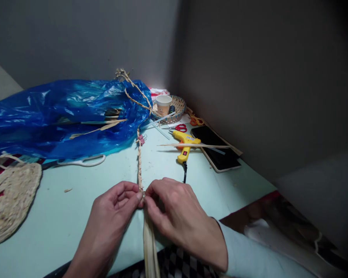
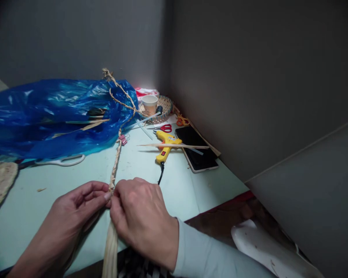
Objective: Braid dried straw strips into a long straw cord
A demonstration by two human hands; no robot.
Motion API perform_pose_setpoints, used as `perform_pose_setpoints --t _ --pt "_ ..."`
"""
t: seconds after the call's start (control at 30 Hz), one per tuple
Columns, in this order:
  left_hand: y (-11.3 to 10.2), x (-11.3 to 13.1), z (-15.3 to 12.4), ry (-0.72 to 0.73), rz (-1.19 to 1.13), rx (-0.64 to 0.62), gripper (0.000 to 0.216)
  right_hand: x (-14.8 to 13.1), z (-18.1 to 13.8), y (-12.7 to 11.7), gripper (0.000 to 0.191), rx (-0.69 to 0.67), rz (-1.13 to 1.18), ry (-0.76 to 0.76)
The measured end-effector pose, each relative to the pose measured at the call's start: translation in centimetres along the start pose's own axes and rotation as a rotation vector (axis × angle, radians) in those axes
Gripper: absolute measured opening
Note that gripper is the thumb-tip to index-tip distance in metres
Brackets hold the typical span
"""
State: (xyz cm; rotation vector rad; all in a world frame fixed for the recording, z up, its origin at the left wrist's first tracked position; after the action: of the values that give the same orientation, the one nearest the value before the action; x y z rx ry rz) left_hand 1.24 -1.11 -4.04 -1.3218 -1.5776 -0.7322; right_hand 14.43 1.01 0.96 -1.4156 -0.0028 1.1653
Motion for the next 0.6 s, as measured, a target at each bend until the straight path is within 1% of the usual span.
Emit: perform_pose_setpoints --t 0.1,0.17,0.27,0.33,0.43,0.5,0.53,0.6 --pt "0.0 -0.1 -0.1 0.021 -0.013 -0.007 0.025 -1.6 -0.8 -0.1 0.017 0.042 -0.081 -0.038" --pt "-0.2 0.1 -0.2 0.036 -0.016 -0.007 0.025 -2.9 -1.3 -0.1 0.016 0.107 -0.158 -0.1" --pt "-0.4 -0.1 -0.4 0.001 -0.053 -0.017 0.029 -5.0 -2.1 0.3 0.019 0.241 -0.351 -0.267" --pt "-0.5 -0.2 -0.6 -0.022 -0.064 -0.03 0.031 -6.0 -2.6 0.8 0.022 0.315 -0.468 -0.364" --pt "-0.7 -0.6 -0.9 -0.042 -0.085 -0.034 0.034 -6.8 -3.1 1.5 0.03 0.345 -0.562 -0.467" --pt "-0.8 -0.7 -1.1 -0.041 -0.083 -0.041 0.037 -6.8 -3.1 1.2 0.029 0.318 -0.527 -0.479" --pt "-0.9 -0.6 -1.1 -0.032 -0.069 -0.042 0.037 -6.4 -3.0 0.8 0.027 0.296 -0.468 -0.447" --pt "-1.1 -0.3 -1.2 -0.005 -0.04 -0.035 0.036 -5.0 -2.2 -0.6 0.024 0.246 -0.295 -0.308"
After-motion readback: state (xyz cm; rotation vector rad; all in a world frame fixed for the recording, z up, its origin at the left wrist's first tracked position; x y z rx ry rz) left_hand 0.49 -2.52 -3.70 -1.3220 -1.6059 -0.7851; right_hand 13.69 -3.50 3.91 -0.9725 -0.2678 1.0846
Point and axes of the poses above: each hand's wrist, its own z-axis towards the middle knuckle, its own y-axis out of the palm, x = y × z, the point moved 9 cm from there along z, towards the middle knuckle, and after that the axes turned 6 degrees about -y, right-handed, at the moved point
